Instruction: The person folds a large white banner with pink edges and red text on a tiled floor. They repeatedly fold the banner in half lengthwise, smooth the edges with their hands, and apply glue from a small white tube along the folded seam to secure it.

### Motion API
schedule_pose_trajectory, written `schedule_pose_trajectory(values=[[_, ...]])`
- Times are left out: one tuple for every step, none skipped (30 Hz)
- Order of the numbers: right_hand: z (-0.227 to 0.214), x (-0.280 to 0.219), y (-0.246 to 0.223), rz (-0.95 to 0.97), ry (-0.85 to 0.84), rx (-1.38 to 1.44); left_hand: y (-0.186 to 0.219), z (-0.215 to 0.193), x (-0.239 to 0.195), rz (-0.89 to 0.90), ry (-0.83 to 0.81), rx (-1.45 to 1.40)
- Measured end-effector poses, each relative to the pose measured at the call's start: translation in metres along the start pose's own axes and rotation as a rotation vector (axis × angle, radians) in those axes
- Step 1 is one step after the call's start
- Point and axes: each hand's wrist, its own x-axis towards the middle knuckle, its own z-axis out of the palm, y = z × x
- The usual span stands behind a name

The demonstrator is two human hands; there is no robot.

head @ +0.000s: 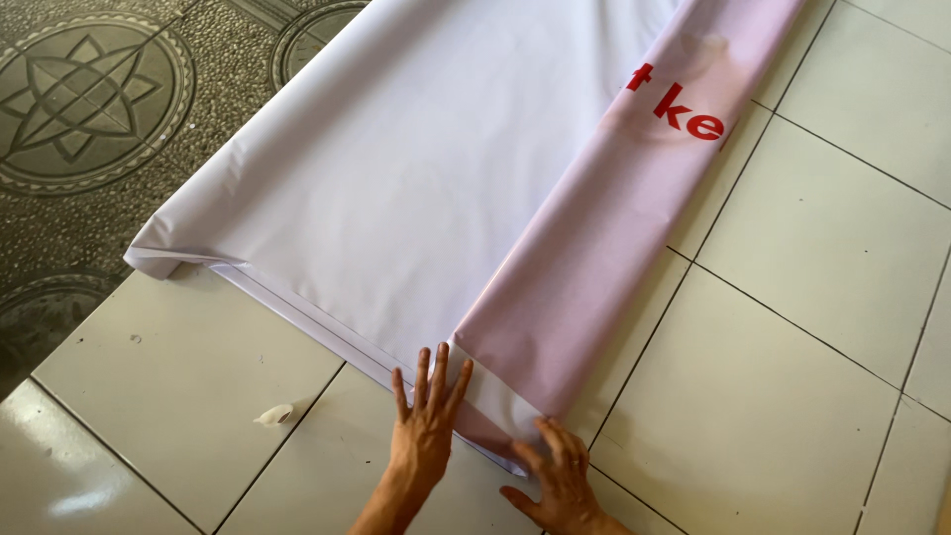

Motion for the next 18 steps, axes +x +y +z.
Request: schedule_pose_trajectory(values=[[0.001,-0.005,0.002,0.265,-0.037,0.195,-0.004,0.016,-0.001,0.047,0.042,-0.030],[0.004,-0.009,0.004,0.528,-0.067,0.391,-0.009,0.032,0.000,0.097,0.086,-0.059],[0.014,-0.009,0.009,0.529,-0.059,0.387,-0.021,0.043,-0.003,0.103,0.093,-0.059],[0.022,-0.011,0.017,0.840,-0.045,0.482,-0.030,0.054,-0.004,0.167,0.060,0.031],[0.030,-0.012,0.024,1.150,-0.029,0.576,-0.039,0.065,-0.005,0.231,0.028,0.121],[0.005,0.020,0.015,1.150,-0.015,0.569,-0.045,0.064,-0.003,0.237,0.040,0.117],[-0.020,0.052,0.005,1.374,-0.022,0.848,-0.050,0.062,-0.002,0.223,-0.237,-0.111],[-0.045,0.081,-0.008,1.593,-0.027,1.141,-0.055,0.060,-0.002,0.205,-0.517,-0.335],[-0.045,0.087,-0.004,1.597,-0.011,1.140,-0.055,0.061,-0.001,0.219,-0.513,-0.336],[-0.046,0.093,0.000,1.581,-0.088,1.141,-0.055,0.061,-0.002,0.204,-0.518,-0.377],[-0.047,0.100,0.003,1.565,-0.164,1.142,-0.055,0.061,-0.002,0.189,-0.523,-0.417],[-0.047,0.100,0.009,1.562,-0.150,1.143,-0.054,0.060,-0.001,0.198,-0.515,-0.415],[-0.047,0.100,0.014,1.591,-0.153,1.223,-0.054,0.060,0.000,0.219,-0.547,-0.380],[-0.048,0.098,0.019,1.621,-0.161,1.303,-0.053,0.059,-0.001,0.238,-0.582,-0.346],[-0.047,0.093,0.023,1.620,-0.152,1.303,-0.049,0.059,-0.002,0.244,-0.578,-0.346],[-0.046,0.086,0.028,1.626,-0.122,1.304,-0.043,0.060,-0.003,0.257,-0.557,-0.338],[-0.045,0.079,0.032,1.631,-0.092,1.306,-0.038,0.060,-0.005,0.270,-0.536,-0.329],[-0.047,0.070,0.039,1.632,-0.084,1.302,-0.026,0.061,-0.007,0.276,-0.532,-0.333]])
